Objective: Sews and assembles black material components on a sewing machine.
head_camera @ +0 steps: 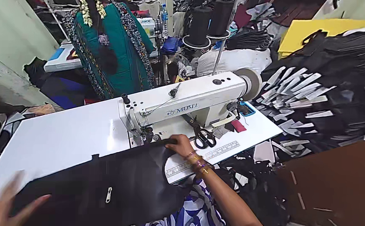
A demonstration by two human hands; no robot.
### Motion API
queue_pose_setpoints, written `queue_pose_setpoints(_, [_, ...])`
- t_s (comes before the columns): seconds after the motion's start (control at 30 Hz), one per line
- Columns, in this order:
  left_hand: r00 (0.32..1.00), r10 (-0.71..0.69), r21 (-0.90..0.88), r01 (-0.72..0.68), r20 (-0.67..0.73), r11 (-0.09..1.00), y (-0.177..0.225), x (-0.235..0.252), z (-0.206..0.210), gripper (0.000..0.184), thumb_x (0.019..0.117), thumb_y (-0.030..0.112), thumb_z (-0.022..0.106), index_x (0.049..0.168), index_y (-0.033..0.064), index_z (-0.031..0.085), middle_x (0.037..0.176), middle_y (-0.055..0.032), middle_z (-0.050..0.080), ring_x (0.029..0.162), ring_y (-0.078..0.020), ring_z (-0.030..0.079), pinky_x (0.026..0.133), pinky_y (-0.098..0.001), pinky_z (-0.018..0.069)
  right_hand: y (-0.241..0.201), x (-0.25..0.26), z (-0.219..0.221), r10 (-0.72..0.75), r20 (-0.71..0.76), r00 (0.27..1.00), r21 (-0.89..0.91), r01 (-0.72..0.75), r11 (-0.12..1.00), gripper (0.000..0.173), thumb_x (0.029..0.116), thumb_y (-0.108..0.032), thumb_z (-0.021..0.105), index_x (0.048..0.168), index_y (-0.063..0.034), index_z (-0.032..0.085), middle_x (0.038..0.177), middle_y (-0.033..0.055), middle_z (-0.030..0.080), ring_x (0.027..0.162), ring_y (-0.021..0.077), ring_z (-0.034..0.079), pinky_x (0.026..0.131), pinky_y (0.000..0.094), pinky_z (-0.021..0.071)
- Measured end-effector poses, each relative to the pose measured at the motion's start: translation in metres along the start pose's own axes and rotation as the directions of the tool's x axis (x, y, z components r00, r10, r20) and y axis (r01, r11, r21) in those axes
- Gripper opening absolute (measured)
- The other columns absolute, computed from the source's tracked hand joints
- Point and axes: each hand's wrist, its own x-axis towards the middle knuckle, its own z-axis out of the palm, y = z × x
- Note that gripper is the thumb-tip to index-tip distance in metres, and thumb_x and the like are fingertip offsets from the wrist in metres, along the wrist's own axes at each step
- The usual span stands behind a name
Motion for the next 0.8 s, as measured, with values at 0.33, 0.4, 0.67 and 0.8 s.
queue_pose_setpoints(0.33, [0.991, 0.127, -0.122, -0.120, 0.050, 0.985, 0.085, -0.015, 0.162, 0.070, 0.0993, 0.066, 0.029, 0.150, 0.0246, 0.055, 0.161, -0.0204, 0.039, 0.148, -0.0589, 0.025, 0.105, -0.0851, 0.0118, 0.070, -0.059, -0.098, 0.287, -0.608, 0.740, -0.261, -0.528, 0.809, 0.026, 0.0968, -0.008, 0.064, 0.114, 0.0091, 0.071, 0.116, 0.0328, 0.068, 0.111, 0.0488, 0.065, 0.098, 0.0633, 0.0469])
queue_pose_setpoints(0.4, [0.991, 0.129, -0.154, -0.123, 0.027, 0.980, 0.099, -0.010, 0.160, 0.074, 0.0983, 0.065, 0.032, 0.150, 0.0172, 0.054, 0.161, -0.0219, 0.039, 0.147, -0.0611, 0.024, 0.103, -0.0878, 0.0093, 0.098, -0.059, -0.115, 0.299, -0.572, 0.764, -0.309, -0.538, 0.784, 0.027, 0.0945, -0.011, 0.069, 0.112, 0.0098, 0.072, 0.115, 0.0346, 0.067, 0.111, 0.0508, 0.064, 0.098, 0.0654, 0.0453])
queue_pose_setpoints(0.67, [0.959, 0.239, -0.230, -0.201, 0.153, 0.952, 0.149, 0.051, 0.160, 0.063, 0.0999, 0.049, 0.053, 0.153, 0.0149, 0.050, 0.163, -0.0134, 0.039, 0.152, -0.0463, 0.027, 0.113, -0.0799, 0.0099, 0.107, -0.074, -0.118, 0.062, -0.612, 0.788, -0.385, -0.366, 0.847, 0.025, 0.0974, 0.000, 0.056, 0.110, 0.0145, 0.071, 0.112, 0.0364, 0.068, 0.105, 0.0499, 0.067, 0.096, 0.0596, 0.0503])
queue_pose_setpoints(0.8, [0.928, 0.220, -0.182, -0.170, 0.301, 0.968, 0.150, 0.045, 0.166, 0.065, 0.1029, 0.053, 0.047, 0.160, 0.0227, 0.039, 0.170, -0.0057, 0.026, 0.157, -0.0364, 0.019, 0.116, -0.0771, 0.0059, 0.074, -0.087, -0.090, -0.019, -0.708, 0.706, -0.210, -0.185, 0.960, 0.025, 0.0970, 0.000, 0.057, 0.111, 0.0166, 0.069, 0.101, 0.0328, 0.069, 0.086, 0.0318, 0.071, 0.082, 0.0415, 0.0571])
